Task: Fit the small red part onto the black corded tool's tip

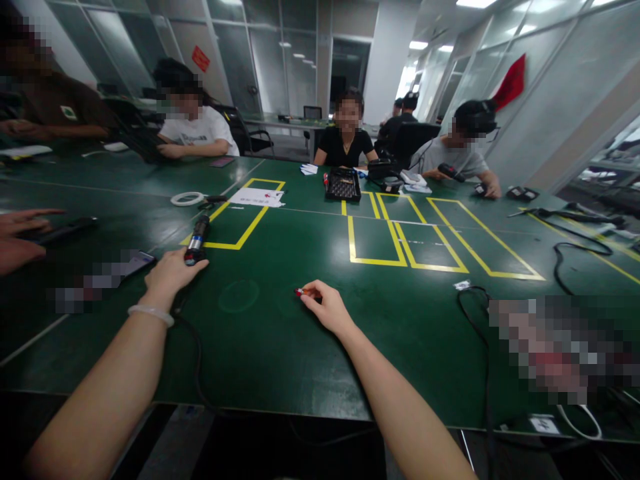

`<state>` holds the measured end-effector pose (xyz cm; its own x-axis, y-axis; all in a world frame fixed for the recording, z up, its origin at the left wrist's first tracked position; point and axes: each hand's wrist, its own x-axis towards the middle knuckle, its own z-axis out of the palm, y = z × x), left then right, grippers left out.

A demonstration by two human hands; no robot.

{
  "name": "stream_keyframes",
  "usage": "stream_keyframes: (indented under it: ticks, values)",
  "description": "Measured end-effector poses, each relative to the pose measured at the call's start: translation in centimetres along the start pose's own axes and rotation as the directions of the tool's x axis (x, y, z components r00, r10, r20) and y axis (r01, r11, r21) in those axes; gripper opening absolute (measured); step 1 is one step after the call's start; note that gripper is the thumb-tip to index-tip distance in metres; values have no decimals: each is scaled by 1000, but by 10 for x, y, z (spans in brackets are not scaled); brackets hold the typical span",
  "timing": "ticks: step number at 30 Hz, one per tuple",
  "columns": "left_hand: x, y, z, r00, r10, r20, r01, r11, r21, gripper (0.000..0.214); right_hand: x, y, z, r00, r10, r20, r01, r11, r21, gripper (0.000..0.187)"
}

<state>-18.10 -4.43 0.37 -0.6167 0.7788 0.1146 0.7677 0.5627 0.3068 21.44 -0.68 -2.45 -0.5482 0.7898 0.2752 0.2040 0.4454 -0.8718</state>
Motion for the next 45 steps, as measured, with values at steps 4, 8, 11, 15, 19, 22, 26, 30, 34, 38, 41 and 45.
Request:
stream_keyframes:
  ticks: [4,8,11,15,19,22,26,30,34,38,41,45]
  values:
    - [4,2,3,1000,25,-19,-25,999,30,61,0,0,0,1000,4,-3,-4,1000,2,18]
    - [-1,12,3,997,72,-26,-70,995,77,62,0,-1,0,1000,8,-7,-8,1000,-15,19]
    - [-10,28,4,994,111,-3,-110,988,105,65,0,-2,0,1000,13,-10,-13,999,-30,18]
    - [-30,57,9,975,215,59,-220,970,106,65,1,-3,0,1000,13,-21,-13,1000,-27,18]
    - [-57,89,19,922,378,85,-382,923,49,66,1,-1,0,999,-1,-36,-1,999,-44,16]
    - [-80,112,26,854,510,103,-510,860,-27,66,2,1,-1,999,-25,-45,21,996,-82,14]
    - [-108,136,31,758,639,131,-623,769,-141,64,3,2,0,998,-32,-53,25,991,-131,12]
    - [-126,148,33,679,721,136,-687,690,-227,63,3,3,1,999,-19,-42,9,973,-233,7]
    - [-134,149,33,623,772,129,-733,633,-250,61,4,3,1,999,-30,-18,23,945,-327,7]
    - [-134,148,34,610,783,122,-743,619,-254,63,4,4,0,998,-63,-3,59,951,-304,6]
    - [-134,148,35,609,785,114,-745,615,-257,61,5,4,0,997,-80,16,81,935,-345,9]
    - [-134,149,35,605,789,108,-752,611,-248,60,6,4,3,998,-60,-2,55,925,-377,13]
